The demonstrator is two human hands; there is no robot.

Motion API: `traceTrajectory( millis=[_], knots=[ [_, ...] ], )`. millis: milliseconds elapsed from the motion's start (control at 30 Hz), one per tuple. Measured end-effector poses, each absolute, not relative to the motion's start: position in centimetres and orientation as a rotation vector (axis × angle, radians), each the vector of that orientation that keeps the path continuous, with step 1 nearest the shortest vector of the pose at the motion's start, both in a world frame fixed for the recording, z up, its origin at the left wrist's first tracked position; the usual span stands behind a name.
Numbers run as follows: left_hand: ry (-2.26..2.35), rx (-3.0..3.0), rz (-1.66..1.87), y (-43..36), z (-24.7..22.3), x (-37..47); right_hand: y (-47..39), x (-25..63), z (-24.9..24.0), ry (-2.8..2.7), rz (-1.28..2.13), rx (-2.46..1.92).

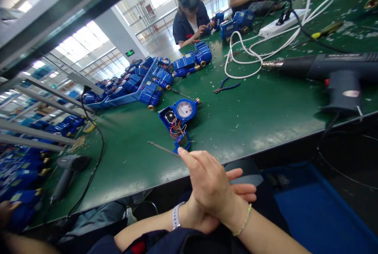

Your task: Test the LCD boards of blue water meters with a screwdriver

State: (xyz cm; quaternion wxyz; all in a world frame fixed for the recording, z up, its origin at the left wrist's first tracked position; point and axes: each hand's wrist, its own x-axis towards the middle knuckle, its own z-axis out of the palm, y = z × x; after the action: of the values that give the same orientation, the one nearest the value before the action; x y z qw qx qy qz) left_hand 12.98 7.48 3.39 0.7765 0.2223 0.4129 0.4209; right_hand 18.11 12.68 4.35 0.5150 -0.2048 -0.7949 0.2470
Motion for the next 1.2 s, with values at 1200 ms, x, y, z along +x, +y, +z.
traceTrajectory(
  millis=[1200],
  knots=[
    [1.360,1.239,0.583,14.8,5.0,-3.8,13.9,23.1,1.7,-1.912,1.299,-0.906]
  ],
)
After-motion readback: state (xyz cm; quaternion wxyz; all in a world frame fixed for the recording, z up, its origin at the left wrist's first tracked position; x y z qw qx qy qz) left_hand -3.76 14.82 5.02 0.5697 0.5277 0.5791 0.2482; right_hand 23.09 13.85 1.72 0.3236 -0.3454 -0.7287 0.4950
